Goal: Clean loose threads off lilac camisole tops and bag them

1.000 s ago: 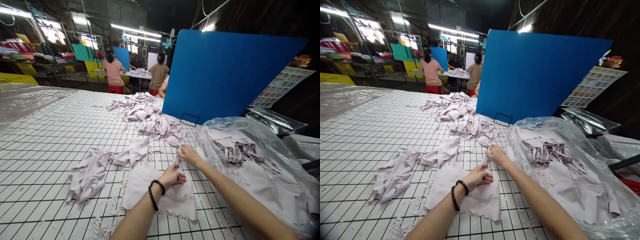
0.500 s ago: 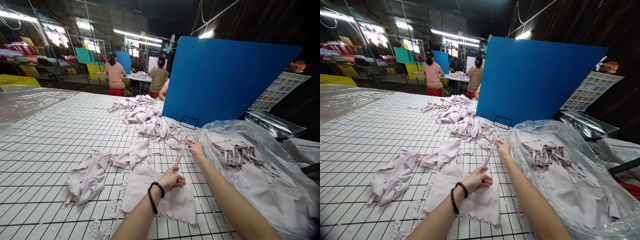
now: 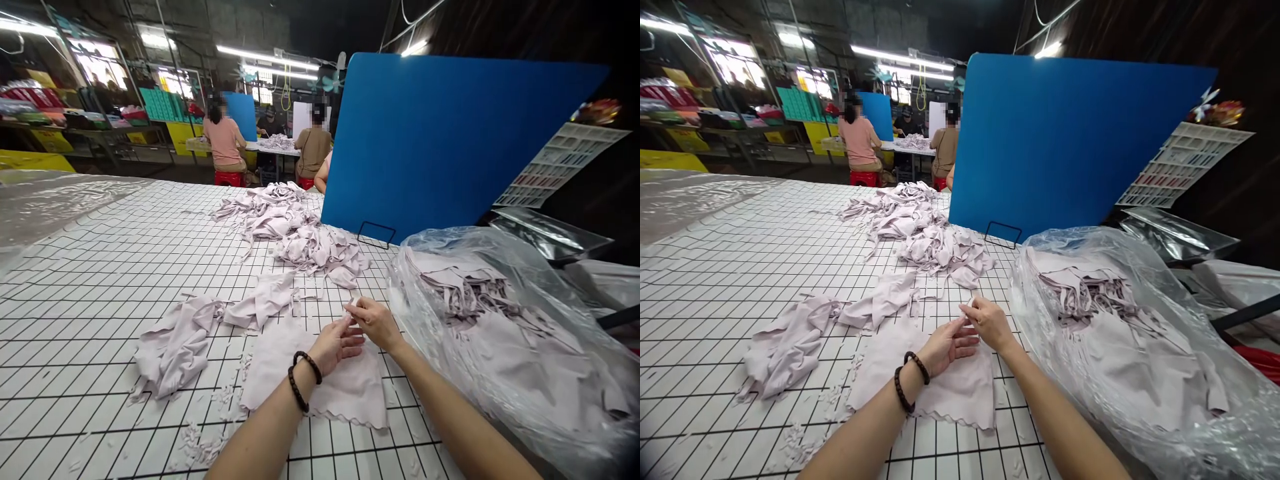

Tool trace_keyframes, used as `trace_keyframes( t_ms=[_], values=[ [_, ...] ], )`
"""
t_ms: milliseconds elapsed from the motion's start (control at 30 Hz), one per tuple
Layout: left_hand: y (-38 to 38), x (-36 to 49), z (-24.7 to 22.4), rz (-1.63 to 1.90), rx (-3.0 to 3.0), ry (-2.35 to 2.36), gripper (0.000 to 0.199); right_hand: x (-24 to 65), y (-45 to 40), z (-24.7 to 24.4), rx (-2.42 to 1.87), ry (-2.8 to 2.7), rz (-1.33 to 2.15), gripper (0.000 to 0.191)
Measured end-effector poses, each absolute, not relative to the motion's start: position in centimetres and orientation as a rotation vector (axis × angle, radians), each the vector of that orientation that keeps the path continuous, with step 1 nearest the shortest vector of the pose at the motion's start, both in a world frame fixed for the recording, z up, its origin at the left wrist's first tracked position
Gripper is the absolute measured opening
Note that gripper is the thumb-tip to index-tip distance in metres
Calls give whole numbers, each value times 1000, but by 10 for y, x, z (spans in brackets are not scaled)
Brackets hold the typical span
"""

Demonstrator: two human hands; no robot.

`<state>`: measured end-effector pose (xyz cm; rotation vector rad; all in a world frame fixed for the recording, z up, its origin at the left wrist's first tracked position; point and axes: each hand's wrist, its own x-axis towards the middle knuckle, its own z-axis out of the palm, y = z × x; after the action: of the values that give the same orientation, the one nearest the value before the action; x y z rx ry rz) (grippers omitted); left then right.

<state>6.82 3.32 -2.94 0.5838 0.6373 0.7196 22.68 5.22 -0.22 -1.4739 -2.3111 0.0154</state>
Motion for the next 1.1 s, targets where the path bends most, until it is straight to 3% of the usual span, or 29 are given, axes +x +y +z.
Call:
trace_keyframes(
  t_ms=[133, 300, 500, 633, 867, 967, 1100],
  values=[
    [31, 70, -34, 719, 646, 651, 31, 230, 48, 1, -1571, -2240, 154, 34],
    [29, 73, -31, 686, 784, 689, 36, 230, 34, 26, -1391, -2269, 724, 52],
    [25, 78, -29, 663, 912, 811, 37, 237, 37, 47, -1360, -2254, 1221, 25],
    [27, 78, -29, 642, 1023, 893, 43, 245, 46, 40, -1377, -1970, 1527, 27],
    [21, 48, -6, 674, 1549, 1186, 23, 251, 47, 18, -1472, -1705, 1448, 24],
    [7, 35, -2, 603, 1975, 1446, 23, 243, 40, 13, -1502, -1758, 1373, 18],
    [-6, 31, -10, 483, 2101, 1570, 25, 224, 26, 11, -1513, -1862, 1245, 13]
  ],
)
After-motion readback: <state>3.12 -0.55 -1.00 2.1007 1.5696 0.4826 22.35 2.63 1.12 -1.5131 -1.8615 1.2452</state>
